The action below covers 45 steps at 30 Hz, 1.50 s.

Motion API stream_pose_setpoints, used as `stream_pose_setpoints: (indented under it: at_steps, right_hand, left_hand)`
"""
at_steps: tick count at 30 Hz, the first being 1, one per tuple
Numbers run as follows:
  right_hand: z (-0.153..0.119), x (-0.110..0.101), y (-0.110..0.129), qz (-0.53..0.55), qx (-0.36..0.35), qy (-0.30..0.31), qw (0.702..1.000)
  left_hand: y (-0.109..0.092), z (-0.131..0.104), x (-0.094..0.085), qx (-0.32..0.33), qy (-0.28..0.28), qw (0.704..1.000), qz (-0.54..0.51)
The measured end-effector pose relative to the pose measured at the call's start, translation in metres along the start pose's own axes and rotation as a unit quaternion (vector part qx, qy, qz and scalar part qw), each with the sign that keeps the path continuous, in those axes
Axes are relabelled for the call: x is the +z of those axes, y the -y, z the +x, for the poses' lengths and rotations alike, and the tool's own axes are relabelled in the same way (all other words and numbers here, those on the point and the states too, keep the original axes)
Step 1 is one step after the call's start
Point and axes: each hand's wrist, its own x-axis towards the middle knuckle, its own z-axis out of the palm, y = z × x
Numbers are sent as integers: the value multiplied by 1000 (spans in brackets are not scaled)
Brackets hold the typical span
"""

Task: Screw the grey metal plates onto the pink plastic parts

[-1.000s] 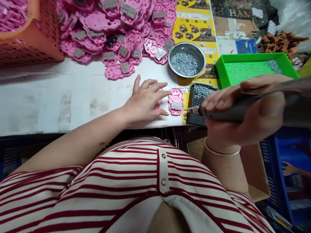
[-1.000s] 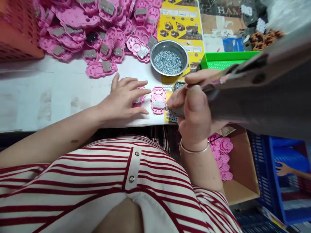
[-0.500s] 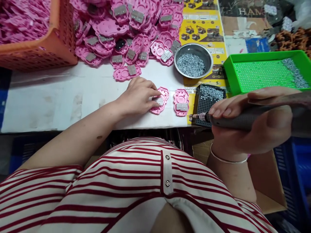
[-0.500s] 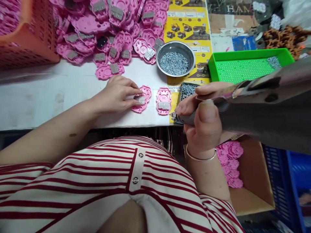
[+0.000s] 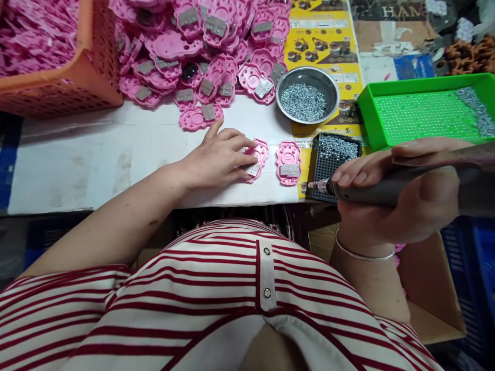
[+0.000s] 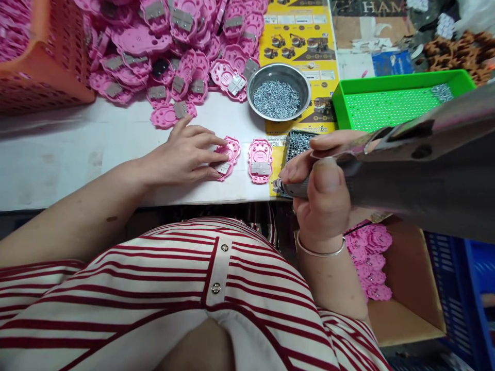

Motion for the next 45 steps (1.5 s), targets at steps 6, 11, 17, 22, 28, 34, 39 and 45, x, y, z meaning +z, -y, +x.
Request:
stream_pose_setpoints:
  at_steps: [6, 11, 17, 22, 28, 34, 39, 45]
  right_hand:
    - [1, -1, -5, 36, -20, 25, 999]
    - [1, -1, -7, 34, -10, 22, 999]
    - [0, -2, -7, 18, -31, 25, 999]
    - [-1, -4, -9, 5, -20, 23, 1000]
    - [-1, -2, -8, 8, -17, 28, 999]
    - [0, 9, -7, -61, -23, 8, 998]
    - [-3, 10, -13, -51, 45, 54, 996]
    - [0, 14, -15, -72, 26, 16, 997]
  left_hand:
    - [-14, 7, 4, -49, 2, 999, 6]
    - [-38, 13, 4, -105, 22, 994, -21]
    - [-39, 13, -4, -104, 52, 993, -12]
    - [-38, 14, -5, -111, 60, 992, -18]
    - [-44, 16, -5, -133, 58, 989, -25]
    - [-46, 17, -6, -138, 67, 988, -20]
    - [-47, 15, -4, -145, 57, 987, -27]
    - [-53, 13, 2, -158, 45, 986, -39]
